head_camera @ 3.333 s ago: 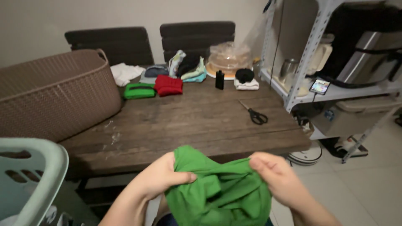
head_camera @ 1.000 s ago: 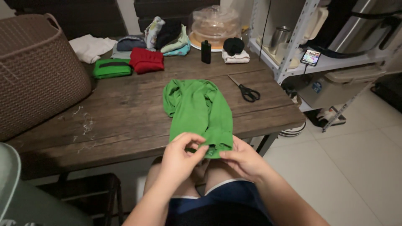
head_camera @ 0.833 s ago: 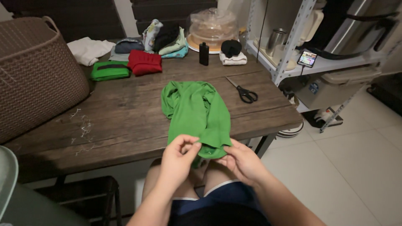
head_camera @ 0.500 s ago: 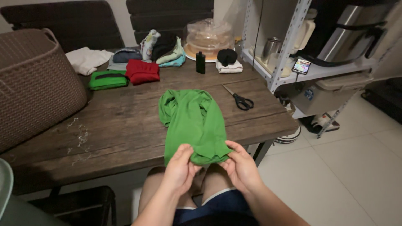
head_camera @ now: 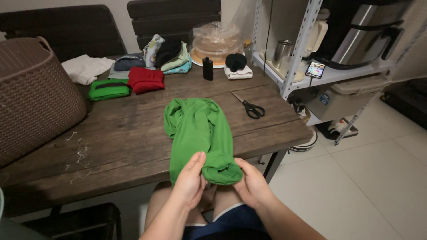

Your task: The person sorts, cuts, and folds various items of clothing on a table.

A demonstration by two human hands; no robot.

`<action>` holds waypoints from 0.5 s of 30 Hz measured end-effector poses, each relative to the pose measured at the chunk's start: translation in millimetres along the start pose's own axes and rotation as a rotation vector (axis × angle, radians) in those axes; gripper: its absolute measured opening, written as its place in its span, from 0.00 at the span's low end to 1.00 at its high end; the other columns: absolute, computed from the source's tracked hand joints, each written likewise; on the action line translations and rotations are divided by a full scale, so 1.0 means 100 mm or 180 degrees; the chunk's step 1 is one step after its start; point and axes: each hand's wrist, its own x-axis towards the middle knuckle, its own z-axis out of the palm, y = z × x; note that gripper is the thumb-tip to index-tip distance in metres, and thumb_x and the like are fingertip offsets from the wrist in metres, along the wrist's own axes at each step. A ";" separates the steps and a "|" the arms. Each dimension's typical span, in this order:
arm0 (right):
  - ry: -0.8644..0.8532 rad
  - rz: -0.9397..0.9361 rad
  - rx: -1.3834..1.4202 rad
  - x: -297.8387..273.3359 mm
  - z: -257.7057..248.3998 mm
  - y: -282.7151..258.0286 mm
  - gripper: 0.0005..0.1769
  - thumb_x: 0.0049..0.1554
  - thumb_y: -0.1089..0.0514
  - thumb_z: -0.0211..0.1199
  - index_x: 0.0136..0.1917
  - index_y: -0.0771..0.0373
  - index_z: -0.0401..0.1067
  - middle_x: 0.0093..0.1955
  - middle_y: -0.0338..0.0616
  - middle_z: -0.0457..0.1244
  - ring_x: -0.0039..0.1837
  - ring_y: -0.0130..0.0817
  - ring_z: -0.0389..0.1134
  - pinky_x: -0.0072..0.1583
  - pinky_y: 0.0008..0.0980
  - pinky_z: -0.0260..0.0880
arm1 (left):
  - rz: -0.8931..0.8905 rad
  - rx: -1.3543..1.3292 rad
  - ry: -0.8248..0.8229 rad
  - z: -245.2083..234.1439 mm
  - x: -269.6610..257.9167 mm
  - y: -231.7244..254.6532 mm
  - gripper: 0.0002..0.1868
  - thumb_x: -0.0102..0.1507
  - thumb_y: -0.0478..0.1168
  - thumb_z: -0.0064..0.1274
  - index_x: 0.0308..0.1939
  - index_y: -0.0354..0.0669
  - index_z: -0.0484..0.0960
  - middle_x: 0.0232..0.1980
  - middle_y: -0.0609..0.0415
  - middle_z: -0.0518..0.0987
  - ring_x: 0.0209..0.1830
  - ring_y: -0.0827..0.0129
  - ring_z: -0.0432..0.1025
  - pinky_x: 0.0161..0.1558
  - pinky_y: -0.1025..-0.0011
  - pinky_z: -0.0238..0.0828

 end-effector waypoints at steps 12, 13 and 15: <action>-0.0461 -0.0531 0.0427 0.05 -0.06 0.03 0.15 0.65 0.58 0.48 0.59 0.69 0.67 0.60 0.52 0.68 0.64 0.41 0.68 0.69 0.44 0.62 | 0.1042 0.1165 0.0251 -0.13 0.12 -0.23 0.10 0.67 0.38 0.53 0.51 0.38 0.78 0.45 0.54 0.81 0.43 0.73 0.73 0.47 0.73 0.70; -0.0537 -0.0574 0.0468 0.06 -0.08 0.04 0.13 0.65 0.59 0.48 0.58 0.68 0.67 0.61 0.52 0.67 0.64 0.41 0.67 0.69 0.44 0.62 | 0.1524 0.1810 0.0541 -0.07 0.09 -0.20 0.12 0.63 0.35 0.58 0.50 0.38 0.78 0.44 0.53 0.80 0.42 0.71 0.73 0.45 0.73 0.69; -0.0602 -0.0576 0.0488 0.06 -0.11 0.05 0.12 0.66 0.59 0.48 0.58 0.68 0.66 0.60 0.52 0.67 0.64 0.42 0.67 0.69 0.44 0.63 | 0.2082 0.2419 0.0783 0.05 -0.04 -0.09 0.12 0.61 0.34 0.60 0.48 0.39 0.80 0.44 0.52 0.80 0.42 0.69 0.74 0.44 0.73 0.71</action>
